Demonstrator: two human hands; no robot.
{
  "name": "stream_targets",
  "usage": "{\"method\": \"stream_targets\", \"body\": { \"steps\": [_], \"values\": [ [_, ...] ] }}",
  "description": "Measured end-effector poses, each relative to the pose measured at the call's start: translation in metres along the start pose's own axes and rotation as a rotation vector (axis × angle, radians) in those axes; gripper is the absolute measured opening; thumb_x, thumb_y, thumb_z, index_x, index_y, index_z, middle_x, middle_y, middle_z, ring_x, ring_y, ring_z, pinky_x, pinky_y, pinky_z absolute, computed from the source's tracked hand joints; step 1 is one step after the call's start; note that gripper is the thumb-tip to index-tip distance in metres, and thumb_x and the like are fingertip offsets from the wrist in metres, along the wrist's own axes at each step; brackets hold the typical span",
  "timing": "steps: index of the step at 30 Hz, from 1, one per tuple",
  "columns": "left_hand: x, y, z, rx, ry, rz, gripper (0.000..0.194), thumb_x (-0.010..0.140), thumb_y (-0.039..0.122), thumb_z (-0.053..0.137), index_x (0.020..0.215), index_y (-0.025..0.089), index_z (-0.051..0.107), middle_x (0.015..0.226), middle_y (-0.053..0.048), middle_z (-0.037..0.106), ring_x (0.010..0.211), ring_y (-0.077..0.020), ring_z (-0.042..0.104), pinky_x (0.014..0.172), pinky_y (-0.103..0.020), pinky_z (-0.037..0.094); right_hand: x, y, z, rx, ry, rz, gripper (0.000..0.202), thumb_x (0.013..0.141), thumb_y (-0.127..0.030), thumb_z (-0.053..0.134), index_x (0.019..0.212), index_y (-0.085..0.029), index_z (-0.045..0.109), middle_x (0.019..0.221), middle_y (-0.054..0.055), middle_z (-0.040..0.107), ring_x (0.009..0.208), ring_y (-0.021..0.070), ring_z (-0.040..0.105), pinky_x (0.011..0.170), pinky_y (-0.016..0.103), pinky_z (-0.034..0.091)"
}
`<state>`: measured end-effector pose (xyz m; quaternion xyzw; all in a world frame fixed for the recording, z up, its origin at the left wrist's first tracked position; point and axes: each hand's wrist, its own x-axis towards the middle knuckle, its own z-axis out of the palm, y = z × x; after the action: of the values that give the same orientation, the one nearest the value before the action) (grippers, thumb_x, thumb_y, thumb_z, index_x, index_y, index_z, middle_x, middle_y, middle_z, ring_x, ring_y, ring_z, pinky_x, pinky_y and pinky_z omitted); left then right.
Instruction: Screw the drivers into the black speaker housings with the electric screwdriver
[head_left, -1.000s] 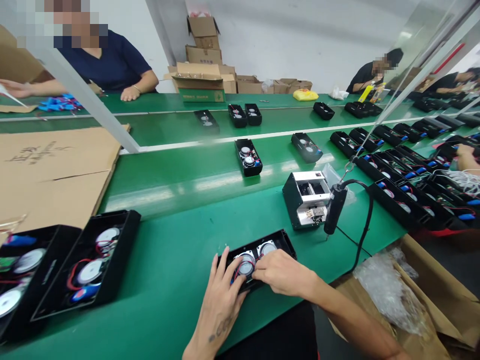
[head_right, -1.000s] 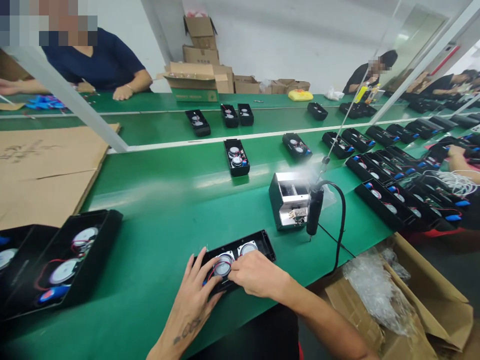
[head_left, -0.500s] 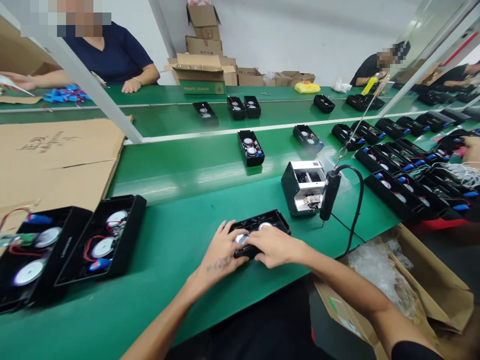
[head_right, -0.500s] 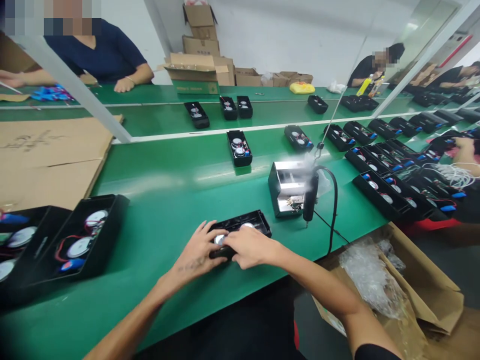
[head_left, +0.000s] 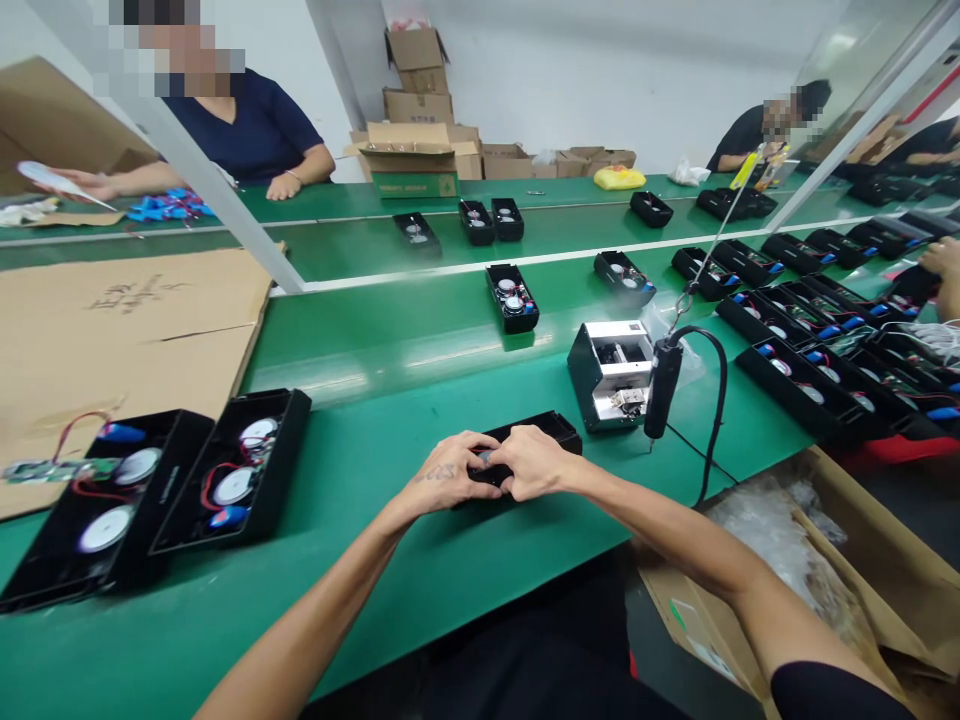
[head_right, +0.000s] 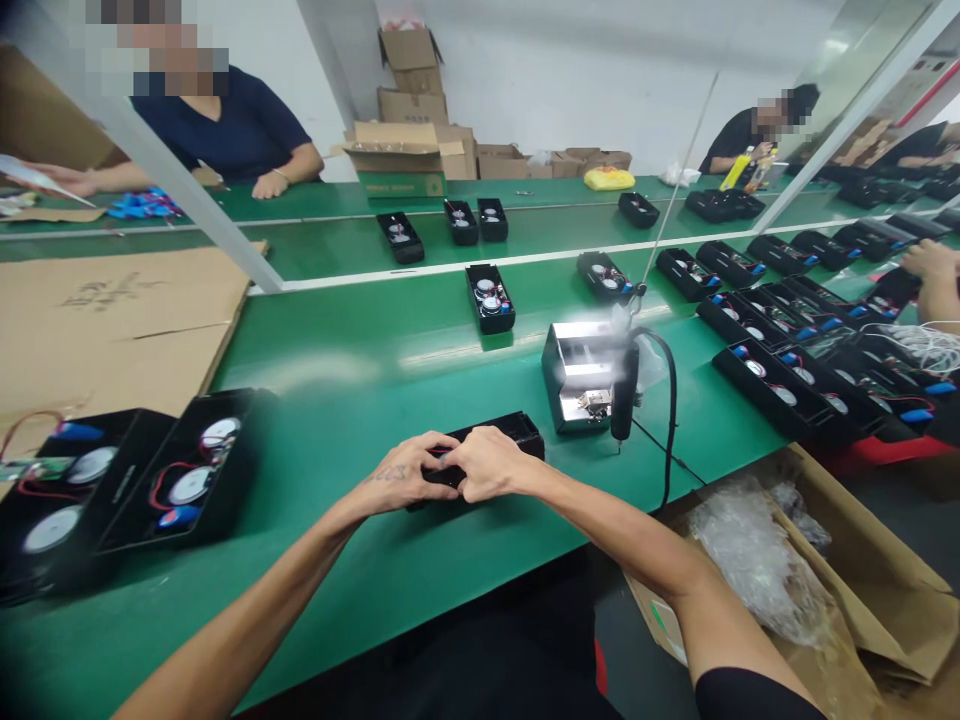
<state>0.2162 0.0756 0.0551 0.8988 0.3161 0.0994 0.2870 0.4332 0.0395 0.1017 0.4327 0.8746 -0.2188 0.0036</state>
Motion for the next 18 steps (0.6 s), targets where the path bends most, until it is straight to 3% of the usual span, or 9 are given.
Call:
{"method": "stream_targets", "body": {
  "steps": [4, 6, 7, 9, 11, 12, 13, 15, 18],
  "values": [
    [-0.003, 0.003, 0.003, 0.049, 0.033, 0.017, 0.02, 0.084, 0.053, 0.084, 0.088, 0.034, 0.086, 0.131, 0.0, 0.076, 0.123, -0.0272, 0.068, 0.109, -0.044, 0.052, -0.01, -0.006, 0.005, -0.012, 0.029, -0.023, 0.037, 0.089, -0.025, 0.076, 0.126, -0.021, 0.08, 0.094, 0.009, 0.084, 0.087, 0.0272, 0.077, 0.08, 0.035, 0.049],
    [-0.01, 0.009, 0.01, 0.082, 0.062, 0.027, 0.017, 0.082, 0.048, 0.088, 0.093, 0.035, 0.087, 0.131, -0.002, 0.077, 0.132, -0.0324, 0.063, 0.116, -0.053, 0.049, -0.028, -0.008, 0.009, 0.023, 0.158, -0.08, 0.037, 0.093, -0.023, 0.073, 0.13, -0.021, 0.075, 0.107, 0.01, 0.083, 0.099, 0.0267, 0.075, 0.094, 0.04, 0.051],
    [-0.014, 0.013, 0.015, 0.101, 0.082, 0.034, 0.016, 0.08, 0.044, 0.089, 0.093, 0.035, 0.087, 0.131, -0.003, 0.077, 0.136, -0.0355, 0.061, 0.118, -0.058, 0.047, -0.039, -0.006, 0.012, 0.053, 0.294, -0.089, 0.038, 0.096, -0.023, 0.07, 0.133, -0.022, 0.072, 0.114, 0.011, 0.081, 0.107, 0.0273, 0.073, 0.1, 0.043, 0.051],
    [-0.026, 0.02, 0.03, 0.175, 0.146, 0.061, 0.01, 0.08, 0.036, 0.09, 0.088, 0.032, 0.086, 0.134, -0.004, 0.076, 0.143, -0.0412, 0.055, 0.12, -0.065, 0.044, -0.065, 0.006, 0.02, 0.091, 0.742, 0.041, 0.039, 0.1, -0.027, 0.065, 0.139, -0.025, 0.066, 0.122, 0.012, 0.076, 0.118, 0.0297, 0.069, 0.105, 0.049, 0.052],
    [-0.038, 0.026, 0.046, 0.293, 0.237, 0.105, 0.008, 0.08, 0.026, 0.088, 0.086, 0.028, 0.083, 0.137, -0.004, 0.075, 0.149, -0.0442, 0.05, 0.121, -0.068, 0.044, -0.091, 0.03, 0.027, 0.05, 1.275, 0.361, 0.046, 0.102, -0.034, 0.064, 0.147, -0.023, 0.058, 0.129, 0.017, 0.069, 0.121, 0.034, 0.066, 0.105, 0.054, 0.053],
    [-0.043, 0.027, 0.053, 0.355, 0.281, 0.128, 0.011, 0.079, 0.021, 0.087, 0.087, 0.027, 0.082, 0.139, -0.003, 0.074, 0.151, -0.0447, 0.048, 0.121, -0.068, 0.044, -0.103, 0.046, 0.029, 0.009, 1.474, 0.535, 0.054, 0.101, -0.039, 0.066, 0.151, -0.02, 0.053, 0.134, 0.021, 0.065, 0.123, 0.0364, 0.064, 0.104, 0.057, 0.053],
    [-0.048, 0.028, 0.058, 0.406, 0.314, 0.148, 0.014, 0.079, 0.019, 0.086, 0.089, 0.027, 0.081, 0.14, -0.003, 0.074, 0.152, -0.0449, 0.047, 0.121, -0.067, 0.045, -0.113, 0.062, 0.029, -0.022, 1.584, 0.677, 0.063, 0.1, -0.043, 0.068, 0.154, -0.017, 0.049, 0.14, 0.024, 0.061, 0.127, 0.0387, 0.062, 0.105, 0.059, 0.053],
    [-0.052, 0.026, 0.064, 0.46, 0.341, 0.18, 0.017, 0.078, 0.018, 0.085, 0.092, 0.027, 0.079, 0.141, -0.003, 0.073, 0.153, -0.0447, 0.046, 0.121, -0.066, 0.047, -0.131, 0.094, 0.028, -0.015, 1.567, 0.822, 0.069, 0.099, -0.052, 0.068, 0.153, -0.013, 0.05, 0.144, 0.028, 0.058, 0.131, 0.0408, 0.061, 0.109, 0.061, 0.052],
    [-0.051, 0.02, 0.063, 0.479, 0.353, 0.221, 0.015, 0.08, 0.02, 0.084, 0.09, 0.027, 0.077, 0.14, -0.003, 0.074, 0.154, -0.0445, 0.045, 0.119, -0.065, 0.049, -0.147, 0.125, 0.026, 0.109, 1.368, 0.834, 0.054, 0.096, -0.056, 0.068, 0.132, -0.015, 0.066, 0.123, 0.02, 0.073, 0.112, 0.0355, 0.07, 0.104, 0.056, 0.056]
  ]
}}
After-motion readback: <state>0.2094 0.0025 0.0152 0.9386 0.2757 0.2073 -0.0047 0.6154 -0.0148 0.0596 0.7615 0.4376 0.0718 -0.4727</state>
